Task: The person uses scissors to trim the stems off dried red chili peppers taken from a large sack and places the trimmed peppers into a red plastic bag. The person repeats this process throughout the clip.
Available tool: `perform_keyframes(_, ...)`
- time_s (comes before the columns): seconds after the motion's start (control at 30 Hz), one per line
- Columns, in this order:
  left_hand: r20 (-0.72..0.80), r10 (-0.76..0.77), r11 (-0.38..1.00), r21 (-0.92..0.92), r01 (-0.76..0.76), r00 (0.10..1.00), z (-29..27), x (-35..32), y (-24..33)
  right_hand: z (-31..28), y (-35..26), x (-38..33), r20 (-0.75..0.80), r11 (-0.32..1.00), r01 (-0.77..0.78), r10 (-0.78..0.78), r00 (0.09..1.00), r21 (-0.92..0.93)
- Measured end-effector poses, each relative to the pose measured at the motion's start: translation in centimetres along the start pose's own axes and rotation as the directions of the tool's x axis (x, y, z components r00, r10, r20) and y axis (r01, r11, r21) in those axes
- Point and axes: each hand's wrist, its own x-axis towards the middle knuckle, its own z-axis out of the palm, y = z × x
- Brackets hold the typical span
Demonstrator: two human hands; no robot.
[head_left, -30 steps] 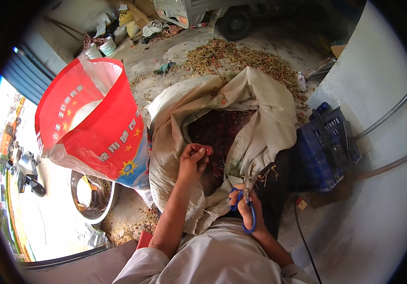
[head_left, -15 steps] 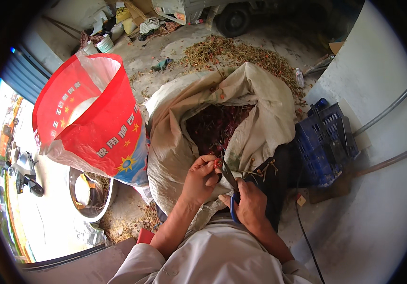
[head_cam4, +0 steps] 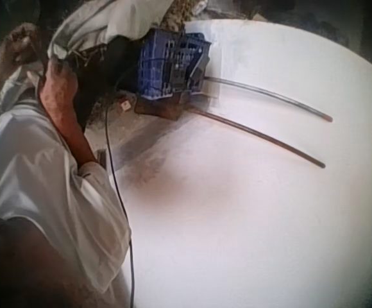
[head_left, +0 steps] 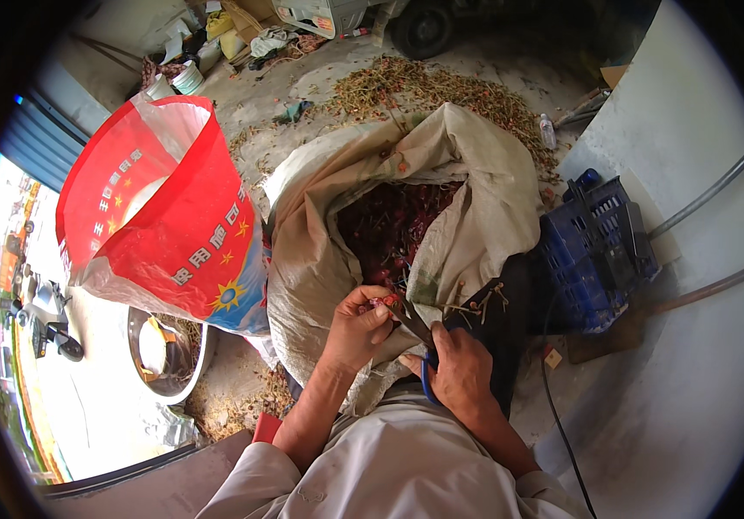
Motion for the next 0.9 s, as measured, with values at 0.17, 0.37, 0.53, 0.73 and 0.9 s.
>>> perform_keyframes(0.17,-0.075,0.012,1.0,-0.006,-0.012,0.997,0.9,0.0,-0.5,-0.3,-0.1,-0.1,-0.011,0.999,-0.021,0.02,1.0,-0.03)
perform_keyframes(0.37,-0.043,0.009,0.998,-0.065,-0.012,0.999,0.9,-0.1,-1.1,-0.3,0.0,-0.2,-0.028,1.0,-0.022,0.022,0.999,0.0)
perform_keyframes(0.53,-0.03,0.018,1.0,-0.014,-0.019,0.999,0.6,-0.1,-1.2,-0.2,0.1,-0.4,0.004,0.998,-0.034,0.034,0.999,0.048)
perform_keyframes(0.73,-0.11,0.015,0.997,0.079,-0.006,0.994,0.8,-0.2,-1.6,-1.0,0.2,-0.3,0.108,0.999,-0.031,0.032,0.994,-0.007)
perform_keyframes(0.9,-0.171,0.011,0.987,0.16,0.017,0.985,1.3,-0.1,-1.8,-0.4,0.4,-0.7,0.137,0.998,-0.058,0.06,0.989,-0.023)
